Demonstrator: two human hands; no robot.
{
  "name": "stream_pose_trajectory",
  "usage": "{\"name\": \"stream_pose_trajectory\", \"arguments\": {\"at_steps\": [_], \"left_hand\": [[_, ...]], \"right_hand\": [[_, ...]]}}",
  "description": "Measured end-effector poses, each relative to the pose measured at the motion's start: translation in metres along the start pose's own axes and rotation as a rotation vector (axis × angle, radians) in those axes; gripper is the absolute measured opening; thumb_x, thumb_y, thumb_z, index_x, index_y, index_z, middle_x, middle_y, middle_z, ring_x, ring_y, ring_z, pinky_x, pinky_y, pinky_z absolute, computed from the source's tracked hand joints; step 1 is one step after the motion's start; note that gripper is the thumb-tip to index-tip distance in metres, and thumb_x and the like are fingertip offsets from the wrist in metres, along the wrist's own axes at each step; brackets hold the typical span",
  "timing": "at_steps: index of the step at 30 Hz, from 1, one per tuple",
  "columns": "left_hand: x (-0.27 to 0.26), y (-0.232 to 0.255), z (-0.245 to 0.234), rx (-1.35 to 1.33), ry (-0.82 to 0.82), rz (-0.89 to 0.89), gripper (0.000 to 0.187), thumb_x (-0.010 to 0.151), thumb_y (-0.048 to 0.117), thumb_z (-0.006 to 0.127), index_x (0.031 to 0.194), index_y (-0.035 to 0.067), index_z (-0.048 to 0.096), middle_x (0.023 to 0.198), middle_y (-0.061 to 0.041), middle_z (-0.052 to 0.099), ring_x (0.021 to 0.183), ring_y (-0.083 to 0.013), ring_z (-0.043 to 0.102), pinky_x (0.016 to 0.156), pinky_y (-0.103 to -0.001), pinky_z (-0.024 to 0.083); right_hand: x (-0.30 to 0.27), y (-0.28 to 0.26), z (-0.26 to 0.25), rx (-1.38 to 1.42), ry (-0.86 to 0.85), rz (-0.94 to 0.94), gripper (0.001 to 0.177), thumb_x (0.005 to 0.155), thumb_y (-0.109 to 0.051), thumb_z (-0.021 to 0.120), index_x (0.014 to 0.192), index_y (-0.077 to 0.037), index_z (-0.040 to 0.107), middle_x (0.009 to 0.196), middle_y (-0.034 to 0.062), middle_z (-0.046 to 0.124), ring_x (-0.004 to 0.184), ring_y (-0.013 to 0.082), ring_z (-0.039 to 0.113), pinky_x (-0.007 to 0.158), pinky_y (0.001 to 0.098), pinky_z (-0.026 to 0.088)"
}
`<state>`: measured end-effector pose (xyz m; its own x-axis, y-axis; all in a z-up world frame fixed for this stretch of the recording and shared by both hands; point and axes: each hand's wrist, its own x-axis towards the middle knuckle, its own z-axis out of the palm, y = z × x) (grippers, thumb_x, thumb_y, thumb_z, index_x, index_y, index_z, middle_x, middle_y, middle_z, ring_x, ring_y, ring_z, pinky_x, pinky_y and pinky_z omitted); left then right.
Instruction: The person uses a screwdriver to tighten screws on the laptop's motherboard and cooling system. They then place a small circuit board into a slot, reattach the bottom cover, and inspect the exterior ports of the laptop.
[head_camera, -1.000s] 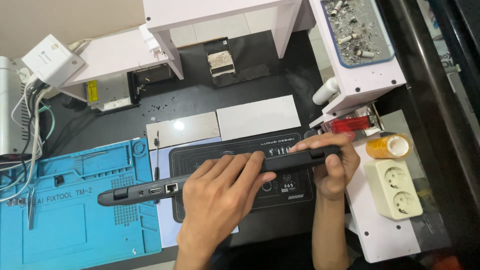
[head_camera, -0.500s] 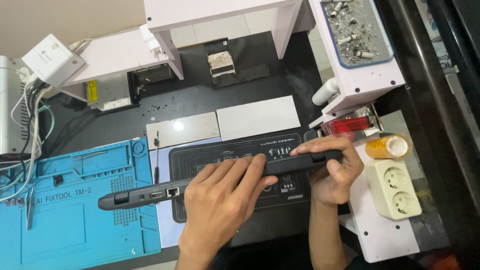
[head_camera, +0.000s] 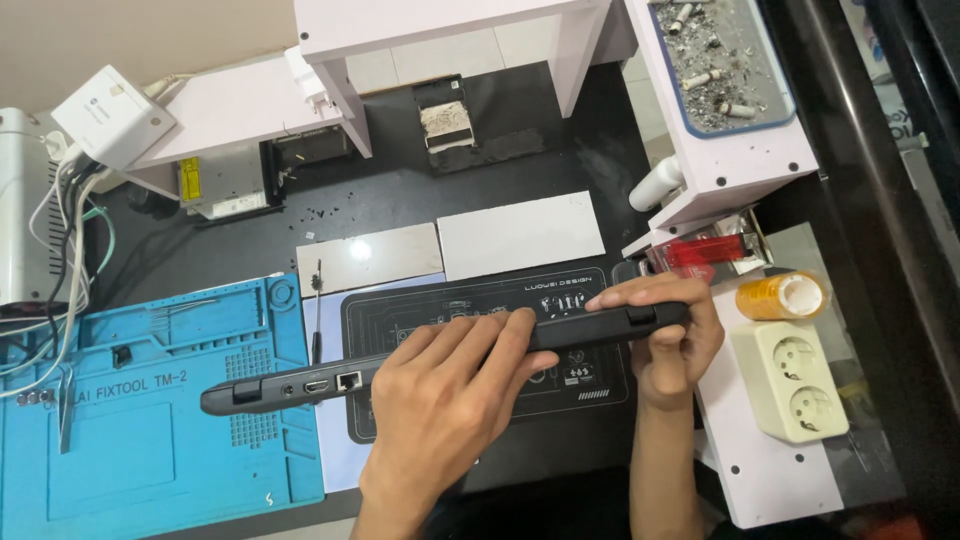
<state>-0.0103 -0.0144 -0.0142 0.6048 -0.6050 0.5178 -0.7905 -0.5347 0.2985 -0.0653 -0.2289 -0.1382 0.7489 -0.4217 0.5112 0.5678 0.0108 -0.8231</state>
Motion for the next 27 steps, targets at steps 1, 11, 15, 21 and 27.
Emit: {"name": "stream_pose_trajectory", "arguments": {"at_steps": [1,11,15,21,27], "left_hand": [[0.0,0.0,0.001,0.002,0.0,-0.003,0.03,0.095,0.032,0.075,0.109,0.006,0.07,0.09,-0.001,0.07,0.079,-0.0164,0.069,0.067,-0.031,0.05],[-0.028,-0.013,-0.019,0.135,0.051,-0.07,0.03,0.097,0.034,0.073,0.102,0.004,0.07,0.088,-0.005,0.069,0.085,-0.0226,0.067,0.086,-0.04,0.052],[-0.052,-0.043,-0.033,0.254,0.203,-0.269,0.021,0.105,0.02,0.063,0.092,0.006,0.07,0.084,-0.006,0.071,0.083,-0.0241,0.068,0.086,-0.041,0.047],[-0.083,-0.077,-0.008,-0.011,0.711,-0.605,0.049,0.119,0.026,0.038,0.086,0.0,0.064,0.08,-0.009,0.065,0.062,-0.0192,0.062,0.057,-0.029,0.046],[-0.084,-0.089,0.01,-0.478,0.997,-0.713,0.065,0.118,0.043,0.023,0.076,0.001,0.051,0.061,-0.015,0.06,0.05,-0.0228,0.059,0.052,-0.03,0.049]], "right_hand": [[0.0,-0.001,-0.001,0.002,-0.002,0.002,0.049,0.105,-0.047,0.065,0.109,0.0,0.054,0.096,0.0187,0.065,0.082,0.028,0.071,0.076,0.038,0.063],[-0.009,0.006,-0.009,0.061,0.001,-0.02,0.05,0.106,-0.047,0.068,0.107,0.001,0.055,0.093,0.0145,0.062,0.087,0.0247,0.068,0.08,0.0438,0.064],[-0.005,0.004,-0.007,0.027,0.011,-0.032,0.049,0.106,-0.047,0.067,0.111,0.0,0.055,0.09,0.0142,0.063,0.084,0.0241,0.07,0.077,0.0427,0.064],[-0.007,0.011,-0.013,0.062,0.005,-0.042,0.049,0.109,-0.046,0.067,0.108,0.001,0.055,0.092,0.0136,0.063,0.087,0.024,0.07,0.079,0.0427,0.065],[-0.005,0.01,-0.011,0.061,0.016,-0.045,0.049,0.108,-0.046,0.067,0.107,0.002,0.055,0.091,0.0122,0.06,0.085,0.024,0.07,0.077,0.0417,0.064]]}}
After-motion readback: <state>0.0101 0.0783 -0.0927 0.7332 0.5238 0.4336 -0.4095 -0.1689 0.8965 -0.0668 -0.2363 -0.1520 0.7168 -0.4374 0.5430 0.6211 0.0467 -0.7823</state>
